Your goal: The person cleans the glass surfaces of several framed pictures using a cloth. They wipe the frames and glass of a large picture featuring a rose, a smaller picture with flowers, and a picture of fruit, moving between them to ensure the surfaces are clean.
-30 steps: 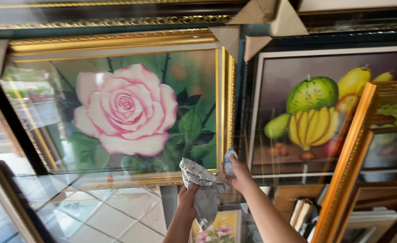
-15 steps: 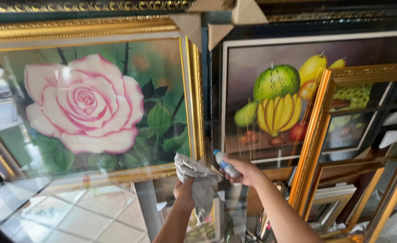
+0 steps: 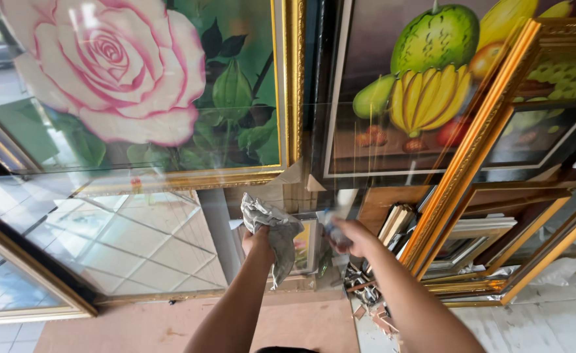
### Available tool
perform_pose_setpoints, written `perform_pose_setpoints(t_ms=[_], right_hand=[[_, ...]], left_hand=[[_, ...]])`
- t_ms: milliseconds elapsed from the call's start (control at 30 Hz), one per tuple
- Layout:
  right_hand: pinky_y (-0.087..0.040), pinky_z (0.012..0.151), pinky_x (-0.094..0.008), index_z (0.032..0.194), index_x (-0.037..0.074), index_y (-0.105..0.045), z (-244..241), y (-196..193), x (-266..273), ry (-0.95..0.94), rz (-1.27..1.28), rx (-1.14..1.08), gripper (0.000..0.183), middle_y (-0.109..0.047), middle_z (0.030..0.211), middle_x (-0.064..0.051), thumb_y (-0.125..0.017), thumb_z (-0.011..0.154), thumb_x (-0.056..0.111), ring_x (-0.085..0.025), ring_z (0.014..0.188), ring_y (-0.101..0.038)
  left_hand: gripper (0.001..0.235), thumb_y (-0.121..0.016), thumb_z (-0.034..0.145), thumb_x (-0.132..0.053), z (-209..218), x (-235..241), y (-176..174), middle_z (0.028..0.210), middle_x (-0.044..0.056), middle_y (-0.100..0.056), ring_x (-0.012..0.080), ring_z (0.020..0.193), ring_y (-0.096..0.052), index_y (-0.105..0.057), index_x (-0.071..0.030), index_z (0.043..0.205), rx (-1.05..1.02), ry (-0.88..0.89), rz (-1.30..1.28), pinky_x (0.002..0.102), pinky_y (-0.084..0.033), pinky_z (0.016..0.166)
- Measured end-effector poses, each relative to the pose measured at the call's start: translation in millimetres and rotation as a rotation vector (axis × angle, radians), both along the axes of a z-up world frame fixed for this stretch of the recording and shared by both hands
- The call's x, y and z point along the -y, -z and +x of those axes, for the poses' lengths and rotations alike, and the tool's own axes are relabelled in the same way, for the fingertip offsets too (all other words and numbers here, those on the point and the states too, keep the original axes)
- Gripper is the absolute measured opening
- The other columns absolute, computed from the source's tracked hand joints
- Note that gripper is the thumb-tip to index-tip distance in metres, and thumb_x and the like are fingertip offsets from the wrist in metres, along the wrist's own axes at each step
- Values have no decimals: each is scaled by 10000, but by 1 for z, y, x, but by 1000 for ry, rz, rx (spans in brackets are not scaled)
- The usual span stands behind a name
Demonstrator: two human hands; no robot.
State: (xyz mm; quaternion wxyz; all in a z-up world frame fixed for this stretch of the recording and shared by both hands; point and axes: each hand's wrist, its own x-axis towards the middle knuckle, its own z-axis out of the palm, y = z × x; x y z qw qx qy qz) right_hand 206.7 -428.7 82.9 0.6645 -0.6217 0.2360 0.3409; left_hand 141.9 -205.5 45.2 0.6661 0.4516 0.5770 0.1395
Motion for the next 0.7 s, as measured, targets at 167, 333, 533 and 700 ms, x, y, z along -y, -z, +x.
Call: perform_pose_setpoints(t_ms=[167, 333, 533, 700], right_hand=[[-653, 443, -427, 1402, -82, -553, -18, 27, -1, -74, -117, -79, 612, -732, 924, -268, -766, 1060, 378, -377, 618, -775], [-707, 492, -514, 1371, -19, -546, -45, 80, -7, 44, -136, -84, 589, -770, 914, -299, -762, 1050, 426, -419, 642, -806], [-736, 457, -524, 1289, -73, -646, -86, 194, -5, 16, -332, -58, 568, -808, 880, -264, -679, 1095, 460, -377, 580, -805], [-707, 397, -520, 1228, -82, -706, -106, 321, 5, -176, -444, -4, 580, -813, 885, -297, -697, 1065, 475, -396, 580, -804]], left_hand=[[558, -953, 779, -245, -36, -9, 17, 1216, 226, -780, 447, 1253, -726, -802, -124, 1302, 55, -35, 37, 534, -544, 1061], [521, -962, 773, -263, -69, -27, 62, 1149, 178, -810, 429, 1185, -762, -823, -182, 1269, -23, -17, 50, 524, -573, 1034], [592, -964, 780, -317, -105, -41, 178, 1214, 187, -800, 410, 1231, -744, -793, -172, 1327, -16, 164, 43, 519, -560, 1082], [599, -892, 849, -526, -150, -49, 300, 1236, 251, -791, 453, 1316, -701, -770, -92, 1244, -86, 343, 171, 595, -516, 1122]])
